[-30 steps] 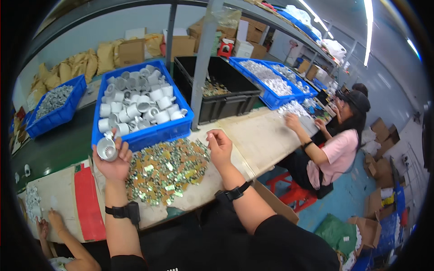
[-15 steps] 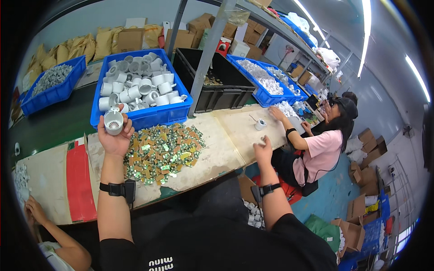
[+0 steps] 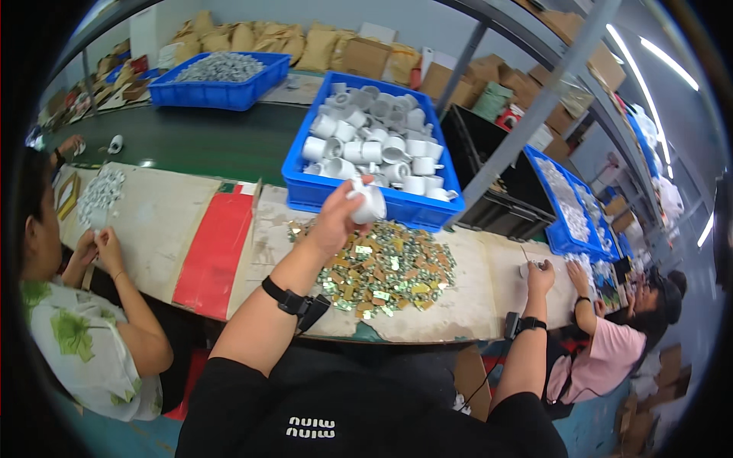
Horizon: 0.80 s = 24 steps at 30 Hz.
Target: Manually assemble small electronic components into a white plastic housing on a factory production line.
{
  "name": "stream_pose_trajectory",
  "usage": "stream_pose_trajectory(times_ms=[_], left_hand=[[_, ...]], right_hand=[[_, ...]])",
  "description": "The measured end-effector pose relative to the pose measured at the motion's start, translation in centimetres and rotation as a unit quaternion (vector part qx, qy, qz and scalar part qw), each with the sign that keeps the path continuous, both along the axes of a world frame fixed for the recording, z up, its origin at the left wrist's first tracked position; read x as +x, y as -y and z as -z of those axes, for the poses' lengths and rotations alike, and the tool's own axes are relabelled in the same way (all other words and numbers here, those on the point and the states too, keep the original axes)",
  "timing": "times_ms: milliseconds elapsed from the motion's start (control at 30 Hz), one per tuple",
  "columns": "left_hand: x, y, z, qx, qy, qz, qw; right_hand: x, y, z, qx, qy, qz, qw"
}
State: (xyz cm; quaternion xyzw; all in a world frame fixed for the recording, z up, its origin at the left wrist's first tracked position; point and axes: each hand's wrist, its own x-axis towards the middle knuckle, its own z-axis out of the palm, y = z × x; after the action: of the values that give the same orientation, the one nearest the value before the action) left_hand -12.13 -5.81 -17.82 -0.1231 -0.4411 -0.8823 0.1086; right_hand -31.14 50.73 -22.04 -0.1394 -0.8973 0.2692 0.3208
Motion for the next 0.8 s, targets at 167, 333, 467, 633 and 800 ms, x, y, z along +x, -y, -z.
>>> stream_pose_trajectory(times_ms=[167, 333, 467, 633, 800], left_hand=[[1.4, -0.2, -0.6, -0.125, -0.009, -0.059, 0.99], [0.6, -1.9, -0.4, -0.194, -0.061, -0.051, 0.978], [0.7, -1.8, -0.3, -0.206, -0.046, -0.037, 0.977], [0.9, -2.0, -1.1, -0.278, -0.066, -0.055, 0.957], [1.4, -2.8, -1.5, -0.313, -0.038, -0.047, 0.948]], right_hand=[[5.9, 16.7, -4.6, -0.38, -0.091, -0.366, 0.845], [12.3, 29.2, -8.1, -0.417, -0.007, -0.595, 0.687], [11.5, 33.1, -5.9, -0.371, -0.001, -0.657, 0.656], [11.4, 32.3, -3.7, -0.424, 0.003, -0.651, 0.629], [11.5, 32.1, -3.5, -0.437, 0.002, -0.654, 0.618]])
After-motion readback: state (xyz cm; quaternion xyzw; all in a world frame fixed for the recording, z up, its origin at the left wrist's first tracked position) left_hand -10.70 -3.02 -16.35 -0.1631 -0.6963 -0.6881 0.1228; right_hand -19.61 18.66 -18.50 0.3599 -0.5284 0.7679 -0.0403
